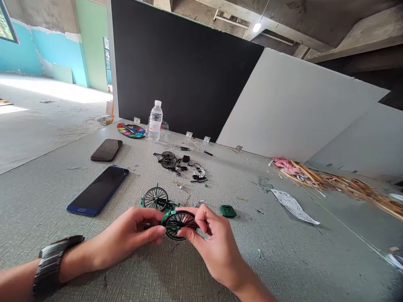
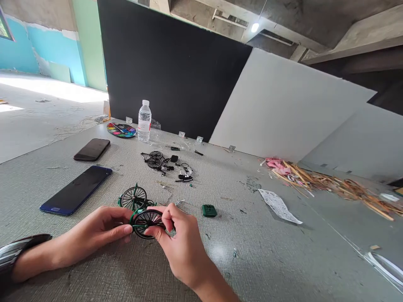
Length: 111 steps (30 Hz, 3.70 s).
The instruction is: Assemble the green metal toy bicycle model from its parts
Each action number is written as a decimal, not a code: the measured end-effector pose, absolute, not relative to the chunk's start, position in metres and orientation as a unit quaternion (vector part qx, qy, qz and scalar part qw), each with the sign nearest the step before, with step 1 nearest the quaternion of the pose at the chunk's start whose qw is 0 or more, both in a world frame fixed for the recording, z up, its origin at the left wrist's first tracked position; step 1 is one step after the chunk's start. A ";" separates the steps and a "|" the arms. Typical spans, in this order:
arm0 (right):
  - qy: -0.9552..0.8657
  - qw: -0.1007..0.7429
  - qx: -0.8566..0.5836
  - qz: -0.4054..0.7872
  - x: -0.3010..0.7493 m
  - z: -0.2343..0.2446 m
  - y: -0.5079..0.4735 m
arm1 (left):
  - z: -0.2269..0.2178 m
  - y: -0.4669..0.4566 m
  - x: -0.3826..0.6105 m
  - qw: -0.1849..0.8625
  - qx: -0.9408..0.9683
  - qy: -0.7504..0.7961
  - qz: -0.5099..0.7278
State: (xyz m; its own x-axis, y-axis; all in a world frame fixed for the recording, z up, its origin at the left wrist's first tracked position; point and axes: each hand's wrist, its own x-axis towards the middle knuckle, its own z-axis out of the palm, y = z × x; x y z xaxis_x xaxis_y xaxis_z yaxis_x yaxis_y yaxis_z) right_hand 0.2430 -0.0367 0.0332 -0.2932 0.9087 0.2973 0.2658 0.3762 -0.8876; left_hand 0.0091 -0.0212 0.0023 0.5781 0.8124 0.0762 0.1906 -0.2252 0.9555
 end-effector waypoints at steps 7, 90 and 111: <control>-0.709 0.407 -0.427 0.387 0.248 0.030 -0.037 | 0.002 -0.021 0.007 0.518 0.715 0.372 0.288; -0.783 0.197 -0.585 0.079 0.320 0.020 0.020 | -0.004 -0.023 0.015 0.590 0.665 0.376 0.263; -0.795 0.153 -0.583 0.070 0.309 0.024 0.004 | -0.005 -0.024 0.015 0.596 0.657 0.380 0.262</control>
State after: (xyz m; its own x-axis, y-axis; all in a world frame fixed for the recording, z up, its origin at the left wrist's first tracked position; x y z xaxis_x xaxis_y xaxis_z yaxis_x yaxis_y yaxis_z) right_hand 0.3094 0.0041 0.0242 -0.2734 0.9481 0.1625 0.9052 0.3108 -0.2898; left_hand 0.0153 -0.0244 -0.0047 0.5733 0.8121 -0.1089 0.1882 -0.0011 0.9821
